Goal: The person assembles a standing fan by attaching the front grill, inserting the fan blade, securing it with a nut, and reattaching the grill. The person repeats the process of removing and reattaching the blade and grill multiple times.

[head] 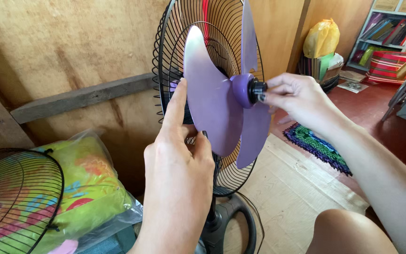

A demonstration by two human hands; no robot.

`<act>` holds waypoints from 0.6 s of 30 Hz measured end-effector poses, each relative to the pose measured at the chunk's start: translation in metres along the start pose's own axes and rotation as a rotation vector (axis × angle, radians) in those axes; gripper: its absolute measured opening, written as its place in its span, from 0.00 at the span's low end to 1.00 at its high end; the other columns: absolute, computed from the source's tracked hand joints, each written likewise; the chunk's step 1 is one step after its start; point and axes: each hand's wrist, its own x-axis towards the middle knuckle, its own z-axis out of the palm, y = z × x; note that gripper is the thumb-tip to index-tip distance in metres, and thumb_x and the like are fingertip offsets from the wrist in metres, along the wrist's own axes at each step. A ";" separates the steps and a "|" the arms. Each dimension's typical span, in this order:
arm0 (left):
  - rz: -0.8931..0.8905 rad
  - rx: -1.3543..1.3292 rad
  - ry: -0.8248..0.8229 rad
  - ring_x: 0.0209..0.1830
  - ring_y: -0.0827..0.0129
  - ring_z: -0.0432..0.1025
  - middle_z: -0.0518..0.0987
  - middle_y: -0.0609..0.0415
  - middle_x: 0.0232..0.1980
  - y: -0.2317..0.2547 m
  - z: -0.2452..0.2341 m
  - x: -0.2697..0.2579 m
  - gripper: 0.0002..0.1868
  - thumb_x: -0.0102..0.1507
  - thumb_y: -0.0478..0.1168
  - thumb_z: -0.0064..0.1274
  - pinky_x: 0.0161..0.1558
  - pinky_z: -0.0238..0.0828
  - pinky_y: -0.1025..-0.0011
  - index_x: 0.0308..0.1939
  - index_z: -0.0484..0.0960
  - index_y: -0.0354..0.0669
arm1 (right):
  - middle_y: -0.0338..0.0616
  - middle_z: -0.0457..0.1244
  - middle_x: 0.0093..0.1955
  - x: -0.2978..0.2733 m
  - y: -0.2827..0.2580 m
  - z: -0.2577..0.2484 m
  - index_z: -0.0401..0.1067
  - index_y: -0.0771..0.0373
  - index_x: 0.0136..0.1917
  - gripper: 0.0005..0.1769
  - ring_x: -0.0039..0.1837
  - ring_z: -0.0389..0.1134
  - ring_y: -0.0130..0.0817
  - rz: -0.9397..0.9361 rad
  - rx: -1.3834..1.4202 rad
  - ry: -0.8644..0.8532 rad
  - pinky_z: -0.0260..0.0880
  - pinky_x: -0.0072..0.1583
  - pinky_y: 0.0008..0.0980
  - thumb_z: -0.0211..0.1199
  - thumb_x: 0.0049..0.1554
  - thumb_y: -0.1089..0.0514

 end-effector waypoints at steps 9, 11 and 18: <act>-0.022 0.008 0.004 0.33 0.54 0.84 0.86 0.41 0.37 0.001 0.001 -0.001 0.39 0.59 0.30 0.50 0.38 0.79 0.62 0.76 0.64 0.54 | 0.45 0.72 0.52 0.001 0.005 0.002 0.70 0.57 0.67 0.28 0.51 0.74 0.31 -0.011 -0.034 0.022 0.78 0.47 0.36 0.66 0.56 0.49; -0.029 0.020 -0.006 0.33 0.54 0.83 0.86 0.42 0.37 0.004 0.000 -0.002 0.39 0.59 0.31 0.50 0.37 0.78 0.61 0.75 0.64 0.53 | 0.45 0.73 0.52 0.002 0.010 0.003 0.71 0.57 0.67 0.28 0.50 0.74 0.31 -0.075 -0.057 0.024 0.77 0.49 0.35 0.67 0.54 0.50; 0.114 0.114 0.009 0.34 0.48 0.81 0.85 0.41 0.37 0.000 -0.006 0.002 0.38 0.58 0.32 0.53 0.36 0.78 0.57 0.73 0.66 0.47 | 0.48 0.73 0.50 0.004 0.003 0.002 0.79 0.62 0.58 0.19 0.49 0.75 0.32 -0.005 -0.274 0.052 0.75 0.52 0.34 0.68 0.60 0.47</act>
